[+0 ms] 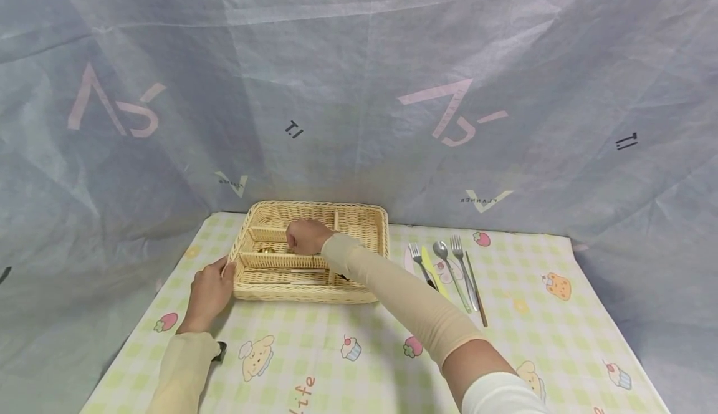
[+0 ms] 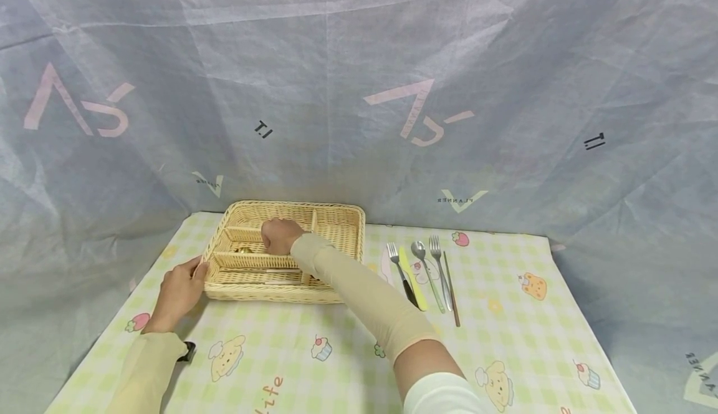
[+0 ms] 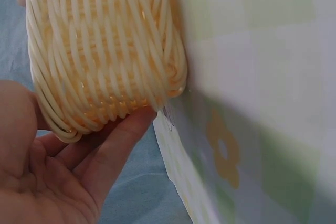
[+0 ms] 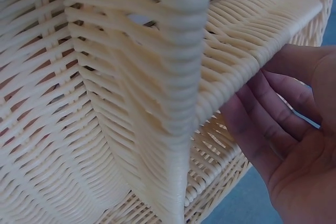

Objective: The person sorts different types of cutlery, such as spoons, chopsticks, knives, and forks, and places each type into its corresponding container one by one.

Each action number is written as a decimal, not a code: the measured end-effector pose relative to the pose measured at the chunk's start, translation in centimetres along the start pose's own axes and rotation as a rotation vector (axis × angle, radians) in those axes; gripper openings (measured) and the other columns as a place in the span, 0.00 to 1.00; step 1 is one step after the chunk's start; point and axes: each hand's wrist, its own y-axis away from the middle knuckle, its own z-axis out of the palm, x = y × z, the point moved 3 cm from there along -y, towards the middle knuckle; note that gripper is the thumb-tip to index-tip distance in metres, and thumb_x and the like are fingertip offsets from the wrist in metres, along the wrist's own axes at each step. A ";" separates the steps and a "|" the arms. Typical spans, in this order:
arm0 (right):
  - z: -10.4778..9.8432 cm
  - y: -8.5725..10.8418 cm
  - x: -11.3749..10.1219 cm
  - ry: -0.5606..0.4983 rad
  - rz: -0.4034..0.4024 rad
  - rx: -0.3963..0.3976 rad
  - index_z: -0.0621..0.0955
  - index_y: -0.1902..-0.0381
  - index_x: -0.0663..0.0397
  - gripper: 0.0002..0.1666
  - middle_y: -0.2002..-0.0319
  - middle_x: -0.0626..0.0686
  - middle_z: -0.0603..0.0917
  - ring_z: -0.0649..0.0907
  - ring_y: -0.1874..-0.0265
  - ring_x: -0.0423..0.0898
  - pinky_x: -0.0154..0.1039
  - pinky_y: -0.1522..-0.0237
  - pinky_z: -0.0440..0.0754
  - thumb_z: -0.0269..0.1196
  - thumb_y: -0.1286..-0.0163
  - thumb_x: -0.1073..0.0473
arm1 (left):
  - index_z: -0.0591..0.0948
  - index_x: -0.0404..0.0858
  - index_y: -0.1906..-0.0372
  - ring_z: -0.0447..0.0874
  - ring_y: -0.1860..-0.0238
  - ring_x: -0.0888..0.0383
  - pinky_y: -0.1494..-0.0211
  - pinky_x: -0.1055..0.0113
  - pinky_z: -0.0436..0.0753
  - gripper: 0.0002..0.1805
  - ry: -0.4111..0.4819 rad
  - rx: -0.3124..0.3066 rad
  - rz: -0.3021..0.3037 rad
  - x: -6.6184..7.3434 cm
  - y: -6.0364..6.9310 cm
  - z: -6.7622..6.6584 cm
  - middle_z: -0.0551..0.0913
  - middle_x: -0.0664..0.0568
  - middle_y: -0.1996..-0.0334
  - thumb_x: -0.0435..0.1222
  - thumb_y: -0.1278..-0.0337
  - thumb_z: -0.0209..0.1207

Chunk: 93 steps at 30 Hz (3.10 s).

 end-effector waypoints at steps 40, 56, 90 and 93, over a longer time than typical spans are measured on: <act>-1.5 25.6 7.7 -0.199 0.135 0.542 0.89 0.52 0.53 0.06 0.65 0.43 0.87 0.83 0.70 0.36 0.35 0.67 0.83 0.70 0.24 0.60 | 0.70 0.24 0.24 0.78 0.39 0.20 0.39 0.26 0.76 0.28 -0.006 0.002 0.008 0.4 -0.1 0.2 0.79 0.22 0.38 0.41 0.11 0.44; 3.0 33.9 13.5 -0.209 0.373 0.605 0.89 0.54 0.58 0.06 0.66 0.44 0.87 0.83 0.71 0.38 0.37 0.68 0.82 0.71 0.26 0.65 | 0.71 0.25 0.24 0.75 0.36 0.20 0.37 0.26 0.75 0.29 -0.021 -0.005 -0.015 0.2 -0.2 0.3 0.77 0.23 0.35 0.43 0.11 0.45; 3.5 37.8 19.2 -0.097 0.666 0.630 0.86 0.53 0.68 0.11 0.68 0.57 0.88 0.84 0.74 0.48 0.47 0.74 0.80 0.66 0.28 0.65 | 0.73 0.25 0.25 0.79 0.40 0.20 0.42 0.26 0.77 0.27 -0.029 0.025 -0.006 0.2 0.2 0.1 0.82 0.23 0.41 0.41 0.12 0.45; 3.5 37.6 19.4 -0.102 0.672 0.612 0.86 0.54 0.68 0.11 0.68 0.57 0.88 0.84 0.75 0.48 0.47 0.74 0.80 0.67 0.28 0.65 | 0.73 0.25 0.26 0.80 0.41 0.20 0.43 0.27 0.78 0.27 -0.027 0.032 -0.004 0.2 0.2 0.1 0.82 0.23 0.41 0.40 0.12 0.45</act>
